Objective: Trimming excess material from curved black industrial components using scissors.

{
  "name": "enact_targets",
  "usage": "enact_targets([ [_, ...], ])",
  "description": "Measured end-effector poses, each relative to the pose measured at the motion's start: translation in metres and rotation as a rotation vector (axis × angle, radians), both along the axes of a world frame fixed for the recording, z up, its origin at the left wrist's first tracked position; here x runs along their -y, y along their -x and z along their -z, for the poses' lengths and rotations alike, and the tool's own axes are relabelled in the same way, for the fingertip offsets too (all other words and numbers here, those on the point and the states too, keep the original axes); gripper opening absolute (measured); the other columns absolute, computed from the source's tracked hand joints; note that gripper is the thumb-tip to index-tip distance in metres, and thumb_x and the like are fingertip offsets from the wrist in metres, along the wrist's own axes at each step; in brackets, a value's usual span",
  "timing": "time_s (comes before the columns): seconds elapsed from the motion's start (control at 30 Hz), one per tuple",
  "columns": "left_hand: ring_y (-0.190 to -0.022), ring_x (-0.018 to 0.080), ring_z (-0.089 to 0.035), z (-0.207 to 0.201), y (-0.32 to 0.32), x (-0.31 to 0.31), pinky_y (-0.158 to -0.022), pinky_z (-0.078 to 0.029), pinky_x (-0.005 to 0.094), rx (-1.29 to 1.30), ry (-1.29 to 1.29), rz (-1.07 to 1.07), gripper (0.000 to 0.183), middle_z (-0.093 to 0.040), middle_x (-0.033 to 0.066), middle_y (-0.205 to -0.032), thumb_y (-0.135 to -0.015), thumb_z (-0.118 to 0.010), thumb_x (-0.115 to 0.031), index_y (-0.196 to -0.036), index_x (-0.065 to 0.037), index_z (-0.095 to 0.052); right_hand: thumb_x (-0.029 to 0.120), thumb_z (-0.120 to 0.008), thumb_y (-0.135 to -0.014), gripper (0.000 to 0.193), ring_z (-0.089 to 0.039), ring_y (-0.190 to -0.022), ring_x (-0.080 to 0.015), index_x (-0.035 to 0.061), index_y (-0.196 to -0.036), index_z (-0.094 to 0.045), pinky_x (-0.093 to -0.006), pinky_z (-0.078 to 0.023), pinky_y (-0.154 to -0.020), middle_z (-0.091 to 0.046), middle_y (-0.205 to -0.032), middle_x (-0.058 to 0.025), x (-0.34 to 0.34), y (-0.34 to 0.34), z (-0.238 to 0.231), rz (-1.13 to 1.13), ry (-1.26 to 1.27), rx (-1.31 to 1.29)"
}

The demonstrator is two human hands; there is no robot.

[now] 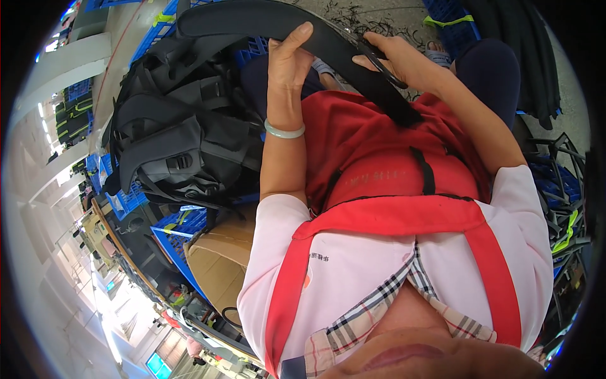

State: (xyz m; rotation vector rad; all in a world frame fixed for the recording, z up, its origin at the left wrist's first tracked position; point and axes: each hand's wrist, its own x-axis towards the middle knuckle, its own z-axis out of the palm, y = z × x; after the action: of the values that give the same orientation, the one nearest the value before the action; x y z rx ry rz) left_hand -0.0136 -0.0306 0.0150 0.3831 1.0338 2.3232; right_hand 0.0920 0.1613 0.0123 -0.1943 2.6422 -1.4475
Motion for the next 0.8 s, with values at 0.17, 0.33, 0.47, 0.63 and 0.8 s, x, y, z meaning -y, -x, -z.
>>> enact_targets([
  [0.17, -0.086, 0.018, -0.064, 0.007, 0.002, -0.006, -0.079, -0.052, 0.0336, 0.01, -0.035, -0.025, 0.02, -0.066, 0.0041, -0.09, -0.078, -0.065, 0.005, -0.093, -0.007, -0.066, 0.05, -0.058, -0.085, 0.055, -0.057, -0.068, -0.0396, -0.0024, -0.099, -0.051, -0.0407, -0.044, -0.061, -0.058, -0.074, -0.0243, -0.005, 0.001, 0.0, 0.005, 0.06, 0.005],
  [0.33, -0.095, 0.018, -0.062, 0.01, -0.002, -0.009, -0.088, -0.049, 0.0346, -0.053, 0.056, -0.006, 0.025, -0.064, 0.0032, -0.098, -0.079, -0.066, 0.002, -0.101, -0.009, -0.063, 0.048, -0.069, -0.077, 0.068, -0.058, -0.083, -0.0401, -0.0015, -0.116, -0.044, -0.0408, -0.045, -0.072, -0.059, -0.088, -0.024, -0.009, 0.005, -0.008, 0.01, -0.042, -0.076],
  [0.47, -0.097, 0.0191, -0.061, 0.007, -0.004, -0.008, -0.088, -0.049, 0.0351, -0.045, 0.045, -0.011, 0.027, -0.064, 0.005, -0.102, -0.079, -0.065, 0.002, -0.105, -0.008, -0.062, 0.05, -0.07, -0.074, 0.076, -0.057, -0.094, -0.0438, -0.0007, -0.122, -0.04, -0.0432, -0.045, -0.076, -0.059, -0.096, -0.026, -0.012, 0.006, -0.009, -0.027, -0.026, -0.081],
  [0.63, -0.097, 0.0192, -0.061, 0.013, 0.002, -0.009, -0.088, -0.049, 0.0353, -0.048, 0.035, -0.003, 0.025, -0.064, 0.0047, -0.101, -0.08, -0.065, 0.002, -0.103, -0.007, -0.063, 0.044, -0.071, -0.075, 0.071, -0.058, -0.089, -0.0418, 0.0004, -0.121, -0.04, -0.0427, -0.045, -0.073, -0.059, -0.094, -0.025, -0.017, 0.001, -0.007, 0.022, -0.083, -0.014],
  [0.8, -0.097, 0.0194, -0.061, 0.012, 0.002, -0.007, -0.088, -0.048, 0.0356, -0.062, 0.042, 0.016, 0.023, -0.065, 0.0043, -0.1, -0.081, -0.065, 0.002, -0.101, -0.008, -0.063, 0.038, -0.07, -0.079, 0.054, -0.053, -0.071, -0.033, 0.0008, -0.112, -0.046, -0.0392, -0.043, -0.064, -0.056, -0.08, -0.0192, -0.014, 0.007, -0.01, -0.03, -0.027, -0.056],
])
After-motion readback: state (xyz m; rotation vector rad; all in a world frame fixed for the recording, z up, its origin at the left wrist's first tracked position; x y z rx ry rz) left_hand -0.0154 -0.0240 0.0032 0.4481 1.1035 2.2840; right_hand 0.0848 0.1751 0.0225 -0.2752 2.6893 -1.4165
